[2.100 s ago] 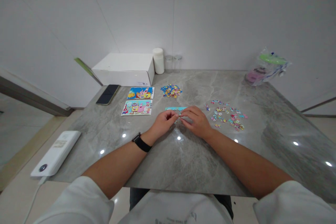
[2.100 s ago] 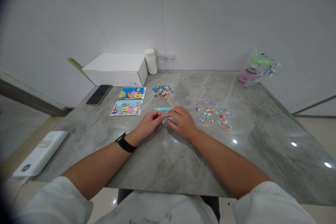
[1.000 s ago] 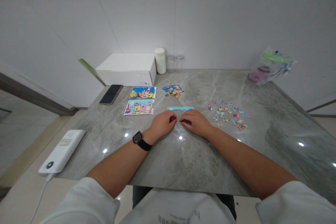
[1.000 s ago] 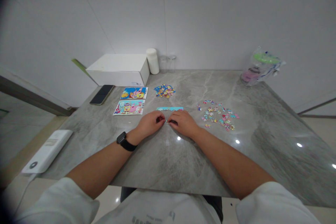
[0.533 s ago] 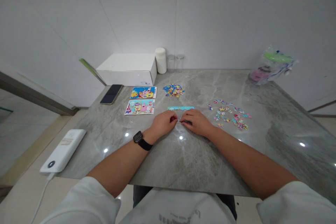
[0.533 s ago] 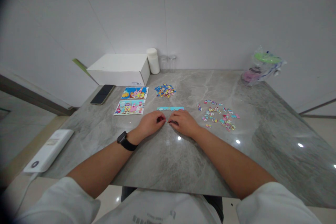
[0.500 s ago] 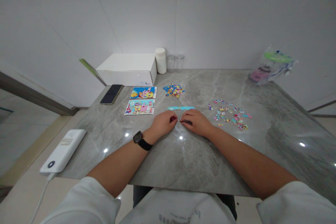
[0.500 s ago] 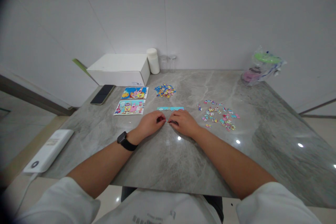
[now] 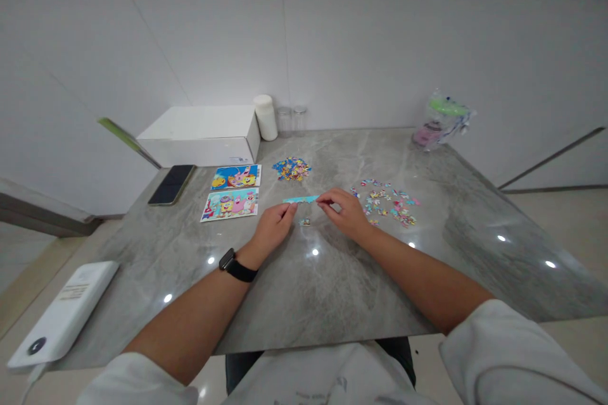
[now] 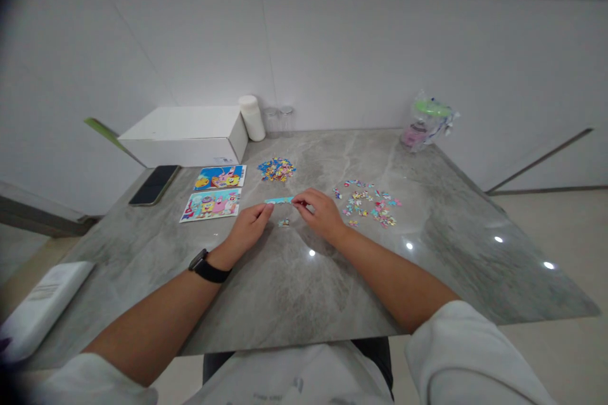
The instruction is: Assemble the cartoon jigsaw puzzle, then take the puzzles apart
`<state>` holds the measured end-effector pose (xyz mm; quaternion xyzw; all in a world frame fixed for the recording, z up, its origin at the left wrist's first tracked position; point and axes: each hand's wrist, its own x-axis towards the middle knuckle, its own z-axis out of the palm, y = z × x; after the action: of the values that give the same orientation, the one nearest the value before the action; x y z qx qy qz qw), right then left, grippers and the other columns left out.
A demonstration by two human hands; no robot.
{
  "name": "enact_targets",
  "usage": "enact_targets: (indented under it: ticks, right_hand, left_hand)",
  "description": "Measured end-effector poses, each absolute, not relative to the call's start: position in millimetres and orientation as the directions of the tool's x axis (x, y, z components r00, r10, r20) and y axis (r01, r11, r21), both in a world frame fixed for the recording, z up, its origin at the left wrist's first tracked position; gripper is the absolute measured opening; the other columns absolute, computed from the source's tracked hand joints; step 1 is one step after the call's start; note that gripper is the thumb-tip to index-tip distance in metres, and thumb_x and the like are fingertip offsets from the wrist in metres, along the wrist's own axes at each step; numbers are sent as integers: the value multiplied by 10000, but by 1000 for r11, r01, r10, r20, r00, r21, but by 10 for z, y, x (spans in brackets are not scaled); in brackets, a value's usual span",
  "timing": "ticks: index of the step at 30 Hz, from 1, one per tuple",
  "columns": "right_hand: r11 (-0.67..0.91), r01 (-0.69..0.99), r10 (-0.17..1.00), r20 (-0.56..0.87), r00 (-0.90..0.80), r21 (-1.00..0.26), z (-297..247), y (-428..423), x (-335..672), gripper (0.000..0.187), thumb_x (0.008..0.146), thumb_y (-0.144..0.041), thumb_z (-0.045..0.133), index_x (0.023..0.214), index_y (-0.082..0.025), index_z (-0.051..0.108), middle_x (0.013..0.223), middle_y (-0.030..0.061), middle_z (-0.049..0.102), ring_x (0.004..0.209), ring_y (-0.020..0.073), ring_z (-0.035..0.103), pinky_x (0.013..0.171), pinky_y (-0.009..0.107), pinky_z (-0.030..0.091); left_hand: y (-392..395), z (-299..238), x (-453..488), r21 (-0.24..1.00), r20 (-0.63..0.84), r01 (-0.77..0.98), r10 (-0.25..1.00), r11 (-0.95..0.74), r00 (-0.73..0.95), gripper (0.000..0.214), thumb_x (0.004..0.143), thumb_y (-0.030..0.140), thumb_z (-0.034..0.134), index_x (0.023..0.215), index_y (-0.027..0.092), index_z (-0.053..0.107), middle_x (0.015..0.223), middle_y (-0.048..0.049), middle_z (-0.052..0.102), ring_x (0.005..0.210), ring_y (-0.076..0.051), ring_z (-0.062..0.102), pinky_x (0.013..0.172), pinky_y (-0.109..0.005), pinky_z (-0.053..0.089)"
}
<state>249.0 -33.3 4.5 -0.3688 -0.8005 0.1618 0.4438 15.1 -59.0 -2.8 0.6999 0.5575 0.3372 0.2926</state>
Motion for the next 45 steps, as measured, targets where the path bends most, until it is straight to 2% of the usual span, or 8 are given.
enact_targets:
  ticks: [9, 14, 17, 20, 25, 29, 37, 45]
  right_hand:
    - [550, 593, 715, 699, 32, -589, 655, -194, 3084, 196, 979, -373, 618, 951, -237, 757, 894, 45, 740, 810, 185, 670, 811, 337, 568]
    - [402, 632, 747, 636, 192, -663, 746, -98, 3788, 238, 926, -391, 652, 1039, -210, 755, 888, 43, 738, 782, 180, 665, 774, 329, 554]
    - [292, 650, 746, 593, 304, -701, 617, -73, 4218, 310, 904, -395, 645, 1126, -197, 732, 894, 47, 741, 767, 183, 657, 740, 319, 544]
    - [128, 702, 763, 522, 382, -701, 417, -63, 4577, 318, 919, -369, 599, 1127, -171, 736, 923, 77, 763, 776, 197, 666, 731, 323, 536]
    - [-135, 885, 929, 253, 269, -445, 120, -24, 4917, 206, 909, -271, 636, 1014, -193, 794, 966, 88, 799, 860, 218, 702, 822, 335, 529]
    - [-147, 933, 980, 77, 181, -329, 7, 28, 5014, 216, 903, -209, 661, 1061, -198, 807, 1011, 87, 810, 889, 211, 719, 829, 317, 527]
    - [-90, 953, 995, -78, 70, -291, -40, 8, 5139, 183, 876, -172, 716, 1034, -199, 805, 1013, 74, 811, 865, 192, 713, 795, 294, 518]
    - [-114, 968, 994, -26, 111, -224, -23, 9, 5088, 213, 895, -212, 712, 1093, -194, 787, 1006, 76, 798, 881, 201, 702, 775, 295, 488]
  left_hand:
    - [-624, -27, 180, 785, 161, 571, 970, -238, 184, 496, 1009, 571, 428, 686, 207, 525, 647, 11, 521, 672, -175, 512, 636, -284, 349]
    - [-648, 7, 209, 766, 177, 582, 959, -274, 220, 498, 991, 555, 441, 634, 208, 469, 601, 19, 449, 616, -161, 473, 608, -280, 321]
    - [-654, 21, 225, 753, 164, 592, 953, -288, 254, 494, 989, 543, 437, 627, 209, 481, 597, 15, 488, 624, -167, 504, 619, -277, 342]
    - [-650, 24, 233, 745, 156, 600, 951, -290, 266, 499, 987, 545, 430, 625, 210, 511, 596, 9, 534, 631, -175, 532, 635, -281, 368]
    - [-632, -9, 218, 738, 148, 611, 952, -286, 267, 503, 997, 551, 429, 646, 209, 543, 601, 11, 556, 639, -179, 546, 646, -285, 379]
    - [-618, -56, 197, 736, 142, 613, 951, -287, 276, 509, 1008, 551, 436, 656, 206, 561, 602, 17, 550, 637, -174, 554, 646, -282, 375]
    - [-630, -60, 196, 736, 115, 618, 951, -276, 288, 503, 1004, 549, 455, 667, 203, 595, 610, 17, 566, 643, -172, 568, 650, -279, 381]
    - [-620, -54, 201, 722, 113, 631, 948, -284, 298, 512, 1000, 553, 449, 666, 201, 613, 612, 13, 575, 641, -175, 570, 656, -285, 388]
